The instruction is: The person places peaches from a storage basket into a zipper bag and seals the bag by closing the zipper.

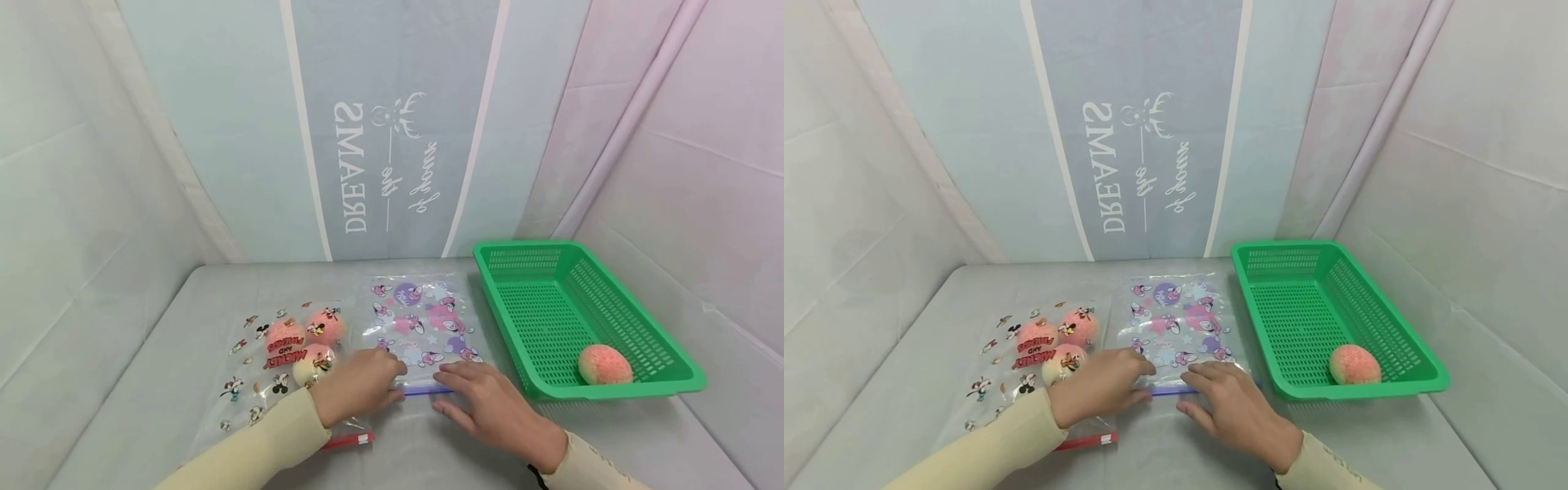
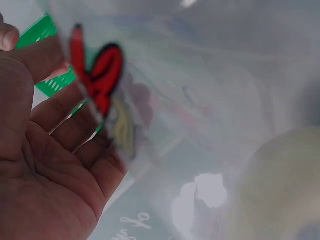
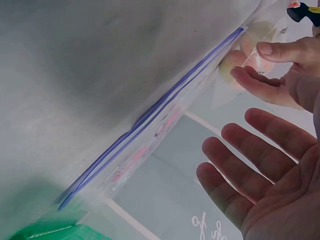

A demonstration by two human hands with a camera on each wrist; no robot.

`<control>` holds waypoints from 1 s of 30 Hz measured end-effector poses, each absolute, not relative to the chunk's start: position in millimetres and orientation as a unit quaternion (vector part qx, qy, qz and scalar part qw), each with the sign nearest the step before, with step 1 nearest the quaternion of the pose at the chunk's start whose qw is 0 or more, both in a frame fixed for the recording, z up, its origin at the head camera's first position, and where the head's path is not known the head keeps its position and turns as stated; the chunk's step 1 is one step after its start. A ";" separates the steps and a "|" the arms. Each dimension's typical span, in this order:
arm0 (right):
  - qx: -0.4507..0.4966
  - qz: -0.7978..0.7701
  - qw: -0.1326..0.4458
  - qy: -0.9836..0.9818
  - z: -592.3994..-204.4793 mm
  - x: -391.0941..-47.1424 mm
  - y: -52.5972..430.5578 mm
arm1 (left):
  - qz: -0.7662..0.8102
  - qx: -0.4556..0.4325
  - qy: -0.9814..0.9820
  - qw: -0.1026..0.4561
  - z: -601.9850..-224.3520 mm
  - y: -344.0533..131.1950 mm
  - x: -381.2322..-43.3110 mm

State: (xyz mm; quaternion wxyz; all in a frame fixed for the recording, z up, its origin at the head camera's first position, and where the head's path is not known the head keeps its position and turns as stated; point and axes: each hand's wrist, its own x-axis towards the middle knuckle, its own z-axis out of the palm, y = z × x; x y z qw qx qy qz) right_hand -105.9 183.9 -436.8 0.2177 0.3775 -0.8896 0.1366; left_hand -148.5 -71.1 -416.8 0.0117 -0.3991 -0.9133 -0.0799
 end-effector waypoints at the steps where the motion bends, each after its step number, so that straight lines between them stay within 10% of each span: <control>1: 0.378 0.137 0.219 -0.889 -437.0 -105.8 184.0 | -0.080 -0.401 -0.913 0.011 -417.7 -70.0 -149.1; 30: 0.369 0.137 0.208 -0.895 -438.3 -100.2 183.5 | -0.062 -0.404 -0.913 -0.002 -428.5 -62.2 -157.3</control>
